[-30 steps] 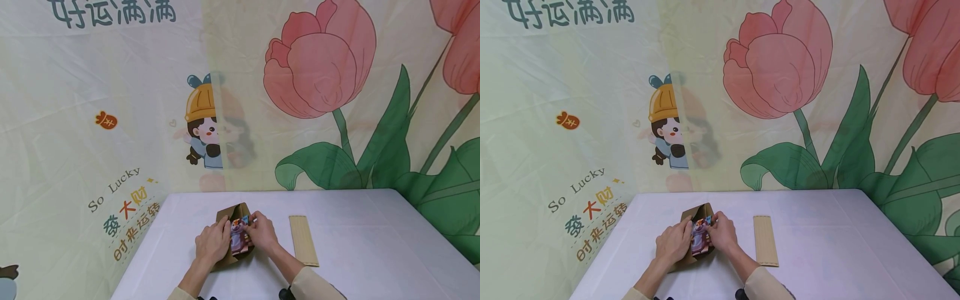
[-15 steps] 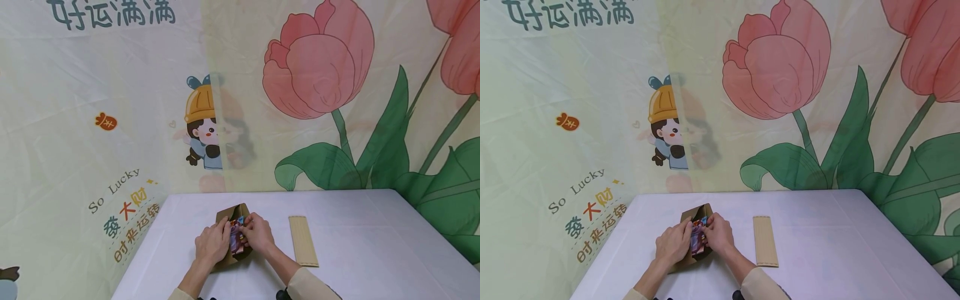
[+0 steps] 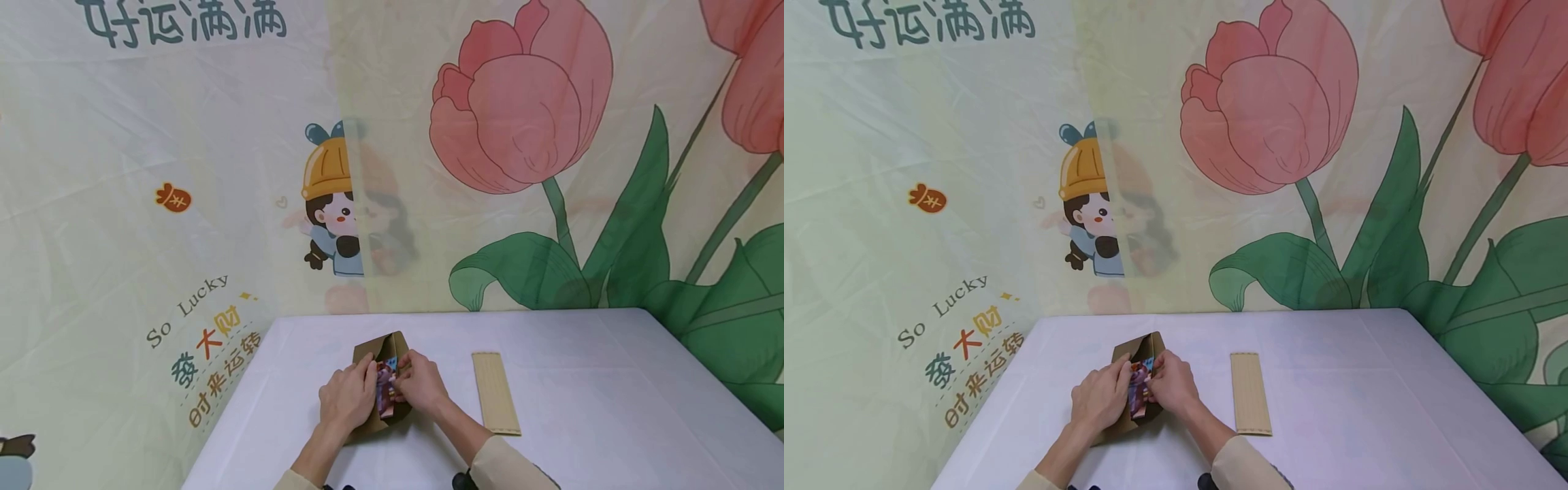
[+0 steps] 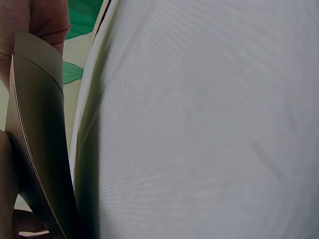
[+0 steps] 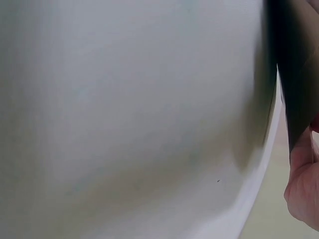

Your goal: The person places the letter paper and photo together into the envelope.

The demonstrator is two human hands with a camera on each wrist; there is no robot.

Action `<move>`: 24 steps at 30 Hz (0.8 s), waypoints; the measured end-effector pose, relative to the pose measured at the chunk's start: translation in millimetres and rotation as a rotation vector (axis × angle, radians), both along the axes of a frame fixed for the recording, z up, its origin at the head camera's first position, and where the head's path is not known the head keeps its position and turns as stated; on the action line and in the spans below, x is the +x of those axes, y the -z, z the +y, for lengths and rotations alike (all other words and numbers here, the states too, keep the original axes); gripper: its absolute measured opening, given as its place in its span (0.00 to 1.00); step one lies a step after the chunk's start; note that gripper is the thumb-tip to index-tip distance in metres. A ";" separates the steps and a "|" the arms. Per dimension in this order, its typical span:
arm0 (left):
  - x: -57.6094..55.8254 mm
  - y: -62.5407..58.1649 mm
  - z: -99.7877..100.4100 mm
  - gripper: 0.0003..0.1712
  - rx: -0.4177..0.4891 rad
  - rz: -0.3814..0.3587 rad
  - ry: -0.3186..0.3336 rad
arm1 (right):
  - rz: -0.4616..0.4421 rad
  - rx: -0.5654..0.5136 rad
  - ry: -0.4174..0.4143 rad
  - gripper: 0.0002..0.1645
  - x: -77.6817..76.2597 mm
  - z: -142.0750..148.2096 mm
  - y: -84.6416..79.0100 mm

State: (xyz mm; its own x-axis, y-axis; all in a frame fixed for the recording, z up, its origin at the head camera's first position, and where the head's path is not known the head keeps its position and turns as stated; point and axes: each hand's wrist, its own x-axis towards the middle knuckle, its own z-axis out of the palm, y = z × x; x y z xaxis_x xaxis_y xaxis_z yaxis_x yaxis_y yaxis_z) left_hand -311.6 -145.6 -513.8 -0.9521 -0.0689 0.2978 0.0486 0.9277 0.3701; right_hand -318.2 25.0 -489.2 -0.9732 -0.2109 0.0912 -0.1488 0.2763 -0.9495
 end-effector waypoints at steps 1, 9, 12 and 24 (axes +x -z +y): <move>0.0 0.0 0.0 0.28 0.001 -0.001 -0.002 | 0.005 -0.006 -0.005 0.15 -0.2 -0.5 -0.1; 0.4 -0.7 0.2 0.29 0.002 -0.013 -0.007 | 0.035 0.005 -0.020 0.11 -1.4 -5.2 -0.7; 0.6 -0.4 -0.1 0.29 -0.004 -0.017 -0.010 | 0.032 0.012 -0.018 0.10 -1.7 -6.0 0.4; 0.3 -0.4 -0.4 0.28 0.002 -0.007 -0.002 | 0.051 0.040 0.012 0.10 -0.4 -8.2 -0.8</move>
State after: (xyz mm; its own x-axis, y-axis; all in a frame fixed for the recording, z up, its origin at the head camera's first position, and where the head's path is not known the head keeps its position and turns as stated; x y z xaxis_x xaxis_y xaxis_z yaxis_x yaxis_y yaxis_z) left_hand -311.4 -146.0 -513.4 -0.9539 -0.0718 0.2913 0.0440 0.9271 0.3723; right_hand -318.6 16.7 -488.4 -0.9700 -0.2038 0.1327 -0.1934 0.3158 -0.9289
